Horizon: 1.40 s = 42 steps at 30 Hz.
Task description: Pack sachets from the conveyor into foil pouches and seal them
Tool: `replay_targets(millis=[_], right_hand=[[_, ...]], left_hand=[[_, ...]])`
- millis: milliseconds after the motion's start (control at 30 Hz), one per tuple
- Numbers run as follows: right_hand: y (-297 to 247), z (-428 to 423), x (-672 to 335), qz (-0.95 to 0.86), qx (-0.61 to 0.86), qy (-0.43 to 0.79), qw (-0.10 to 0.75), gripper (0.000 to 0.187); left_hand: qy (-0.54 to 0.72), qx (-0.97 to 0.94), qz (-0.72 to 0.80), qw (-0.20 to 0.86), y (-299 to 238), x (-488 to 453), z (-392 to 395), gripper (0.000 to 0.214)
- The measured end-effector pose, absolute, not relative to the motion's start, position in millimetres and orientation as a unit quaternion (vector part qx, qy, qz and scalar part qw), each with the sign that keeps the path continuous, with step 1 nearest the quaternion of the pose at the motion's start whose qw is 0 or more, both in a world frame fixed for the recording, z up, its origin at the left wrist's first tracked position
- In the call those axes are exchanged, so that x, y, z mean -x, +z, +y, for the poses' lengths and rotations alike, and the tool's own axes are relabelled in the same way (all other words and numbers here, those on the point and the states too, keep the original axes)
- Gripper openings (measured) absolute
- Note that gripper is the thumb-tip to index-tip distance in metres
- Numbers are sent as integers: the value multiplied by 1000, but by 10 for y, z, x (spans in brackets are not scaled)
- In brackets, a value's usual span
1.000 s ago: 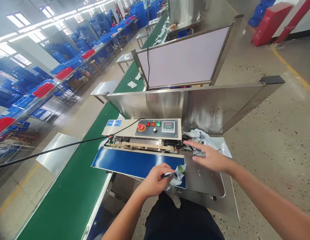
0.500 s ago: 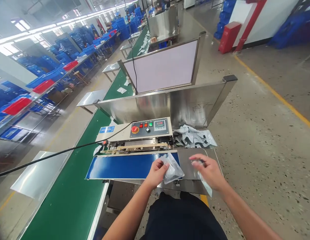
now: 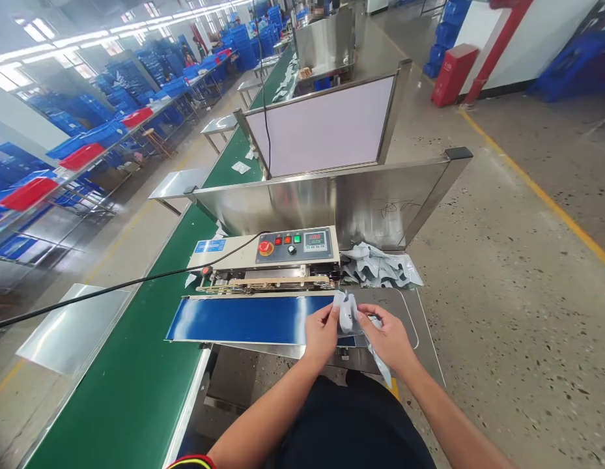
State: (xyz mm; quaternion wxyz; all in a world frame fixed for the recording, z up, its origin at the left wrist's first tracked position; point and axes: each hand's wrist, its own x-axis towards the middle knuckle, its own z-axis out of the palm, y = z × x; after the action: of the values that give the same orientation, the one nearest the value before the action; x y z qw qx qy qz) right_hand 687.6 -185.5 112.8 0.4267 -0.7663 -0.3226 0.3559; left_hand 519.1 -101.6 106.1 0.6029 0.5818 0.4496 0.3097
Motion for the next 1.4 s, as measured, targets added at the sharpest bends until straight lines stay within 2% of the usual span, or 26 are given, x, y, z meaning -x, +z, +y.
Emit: replay_targets(millis=[133, 267, 467, 633, 700, 767, 833, 900, 1000, 1100, 1200, 1400], right_hand=[[1152, -1781, -7143, -307, 803, 375, 346, 43], [1099, -1640, -7387, -233, 829, 412, 296, 31], [1023, -1286, -7315, -253, 813, 436, 292, 29], [1022, -1110, -7127, -268, 780, 475, 307, 31], [1046, -1139, -7044, -243, 778, 475, 331, 34], [1089, -1200, -6932, -202, 781, 446, 388, 47], [1152, -1261, -6802, -177, 763, 417, 460, 63], [1226, -1310, -6702, -185, 713, 429, 523, 79], [1316, -1404, -6706, -214, 635, 463, 580, 89], [1333, -1574, -6848, -266, 651, 457, 544, 80], [1269, -1762, -6968, -297, 697, 430, 491, 61], [961, -1766, -7060, -183, 767, 397, 471, 40]], left_hand=[[303, -577, 483, 585, 952, -5280, -892, 58], [276, -487, 538, 631, 748, -5494, -722, 62], [293, -403, 577, 647, 541, -5533, -520, 59], [343, -399, 589, 614, 667, -5081, -438, 58], [410, -427, 600, 538, 797, -4878, -564, 52], [447, -487, 570, 488, 942, -4768, -784, 51], [411, -566, 492, 518, 1068, -4788, -1013, 56], [352, -610, 429, 566, 1156, -4899, -1158, 52], [331, -584, 444, 594, 1217, -5058, -1157, 54], [323, -545, 448, 631, 1226, -5098, -1044, 67], [317, -550, 427, 644, 1170, -5117, -995, 65], [279, -434, 546, 660, 732, -5468, -925, 68]])
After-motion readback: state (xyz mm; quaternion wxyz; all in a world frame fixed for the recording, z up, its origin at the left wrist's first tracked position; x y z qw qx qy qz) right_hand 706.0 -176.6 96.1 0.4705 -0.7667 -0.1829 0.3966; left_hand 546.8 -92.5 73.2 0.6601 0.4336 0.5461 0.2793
